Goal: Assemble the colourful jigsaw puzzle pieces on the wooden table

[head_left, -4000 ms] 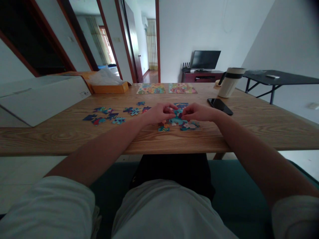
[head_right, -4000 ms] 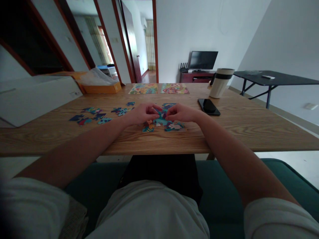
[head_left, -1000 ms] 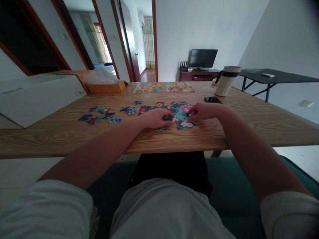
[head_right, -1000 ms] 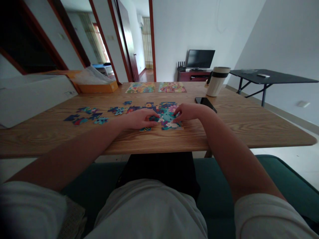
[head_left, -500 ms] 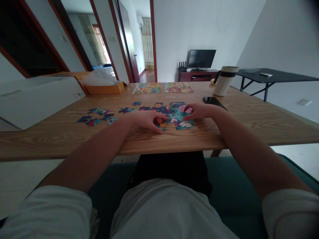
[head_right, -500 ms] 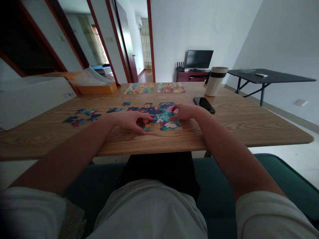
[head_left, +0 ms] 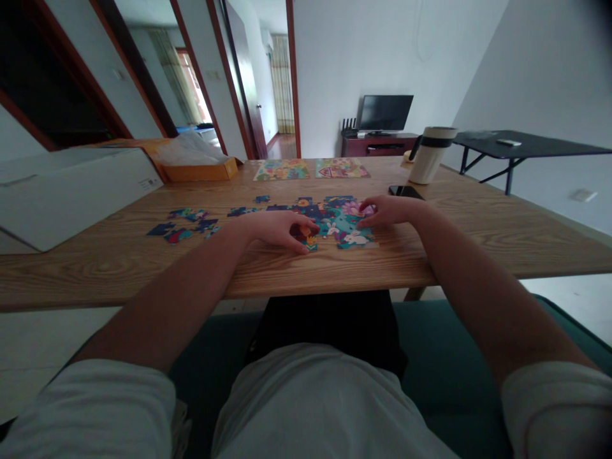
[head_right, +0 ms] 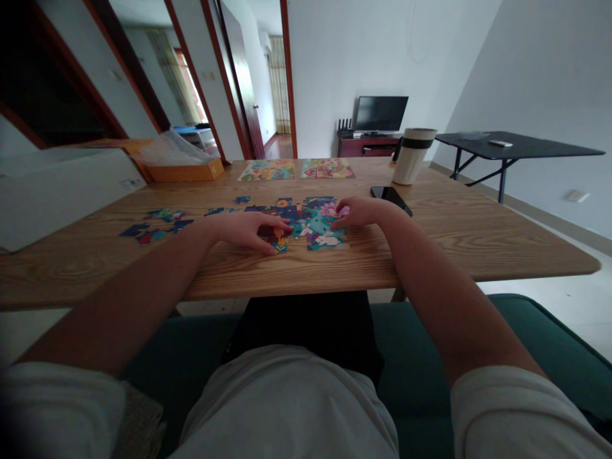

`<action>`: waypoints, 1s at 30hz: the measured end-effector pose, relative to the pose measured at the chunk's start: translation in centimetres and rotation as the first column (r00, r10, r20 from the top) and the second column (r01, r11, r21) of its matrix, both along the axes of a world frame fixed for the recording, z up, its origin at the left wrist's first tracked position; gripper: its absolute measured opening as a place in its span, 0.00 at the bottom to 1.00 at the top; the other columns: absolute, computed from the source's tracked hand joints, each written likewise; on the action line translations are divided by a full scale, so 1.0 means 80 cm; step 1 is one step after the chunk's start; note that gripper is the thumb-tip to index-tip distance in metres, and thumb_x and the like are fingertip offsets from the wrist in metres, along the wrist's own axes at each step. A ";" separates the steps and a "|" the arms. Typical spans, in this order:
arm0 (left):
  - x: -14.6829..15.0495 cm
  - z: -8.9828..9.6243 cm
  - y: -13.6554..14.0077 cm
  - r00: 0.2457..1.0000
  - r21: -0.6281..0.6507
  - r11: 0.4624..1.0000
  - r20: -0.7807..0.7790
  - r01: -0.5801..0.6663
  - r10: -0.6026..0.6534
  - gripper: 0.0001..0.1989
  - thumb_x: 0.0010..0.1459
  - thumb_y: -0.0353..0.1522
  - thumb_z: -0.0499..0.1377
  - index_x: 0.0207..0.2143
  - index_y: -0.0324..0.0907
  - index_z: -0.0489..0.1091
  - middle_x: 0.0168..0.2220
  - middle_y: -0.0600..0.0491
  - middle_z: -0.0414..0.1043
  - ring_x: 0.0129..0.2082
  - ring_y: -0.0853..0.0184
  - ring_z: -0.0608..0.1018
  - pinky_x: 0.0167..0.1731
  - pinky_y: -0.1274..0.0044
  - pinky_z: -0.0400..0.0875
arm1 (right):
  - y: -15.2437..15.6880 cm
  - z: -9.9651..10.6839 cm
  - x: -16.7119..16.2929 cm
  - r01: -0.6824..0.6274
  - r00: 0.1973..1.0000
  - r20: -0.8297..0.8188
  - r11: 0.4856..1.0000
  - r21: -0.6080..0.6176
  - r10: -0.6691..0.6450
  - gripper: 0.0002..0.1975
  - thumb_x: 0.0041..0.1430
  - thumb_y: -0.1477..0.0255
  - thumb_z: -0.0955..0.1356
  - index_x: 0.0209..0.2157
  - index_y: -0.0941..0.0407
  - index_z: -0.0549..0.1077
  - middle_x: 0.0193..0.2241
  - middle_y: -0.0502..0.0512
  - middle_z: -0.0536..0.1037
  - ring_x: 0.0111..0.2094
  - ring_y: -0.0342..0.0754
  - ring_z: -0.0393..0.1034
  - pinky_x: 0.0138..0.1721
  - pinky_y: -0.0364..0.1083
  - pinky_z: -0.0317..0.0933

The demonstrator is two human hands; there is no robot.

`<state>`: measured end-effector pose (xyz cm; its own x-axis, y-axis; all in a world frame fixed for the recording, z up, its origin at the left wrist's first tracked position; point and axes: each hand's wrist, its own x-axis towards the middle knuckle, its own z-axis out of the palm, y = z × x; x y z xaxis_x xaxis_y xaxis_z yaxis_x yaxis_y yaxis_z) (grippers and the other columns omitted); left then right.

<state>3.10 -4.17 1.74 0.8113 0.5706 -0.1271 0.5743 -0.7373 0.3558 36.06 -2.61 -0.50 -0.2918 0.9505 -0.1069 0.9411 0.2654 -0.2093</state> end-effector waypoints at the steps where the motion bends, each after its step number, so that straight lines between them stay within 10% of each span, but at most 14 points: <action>1: 0.000 0.000 0.000 1.000 0.005 1.000 -0.004 0.000 0.000 0.34 0.51 0.45 0.68 0.60 0.46 0.71 0.53 0.50 0.76 0.49 0.62 0.77 0.50 0.76 0.67 | 0.000 0.000 -0.001 -0.001 1.000 -0.002 1.000 0.008 0.001 0.36 0.51 0.45 0.72 0.55 0.52 0.76 0.53 0.63 0.79 0.51 0.64 0.74 0.53 0.56 0.65; 20: 0.003 -0.007 0.002 0.997 0.069 0.998 -0.073 -0.011 0.016 0.35 0.54 0.49 0.63 0.62 0.45 0.70 0.60 0.48 0.73 0.55 0.60 0.75 0.55 0.75 0.66 | 0.001 0.009 0.007 0.355 0.900 -0.397 0.832 0.426 -0.181 0.14 0.61 0.61 0.69 0.40 0.57 0.78 0.33 0.59 0.80 0.31 0.51 0.72 0.33 0.48 0.62; 30: -0.083 0.090 0.029 0.909 0.270 0.869 0.090 -0.415 0.406 0.37 0.60 0.53 0.55 0.65 0.44 0.66 0.60 0.48 0.72 0.55 0.56 0.76 0.55 0.71 0.66 | -0.005 0.012 0.008 0.369 0.890 -0.413 0.835 0.408 -0.192 0.13 0.61 0.60 0.68 0.38 0.55 0.79 0.31 0.59 0.81 0.29 0.52 0.73 0.31 0.49 0.63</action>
<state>-3.53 -1.84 8.92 0.4973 0.8611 0.1056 0.8391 -0.5084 0.1934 36.68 -2.99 0.46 0.0625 0.9048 0.4212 0.8799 0.1492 -0.4511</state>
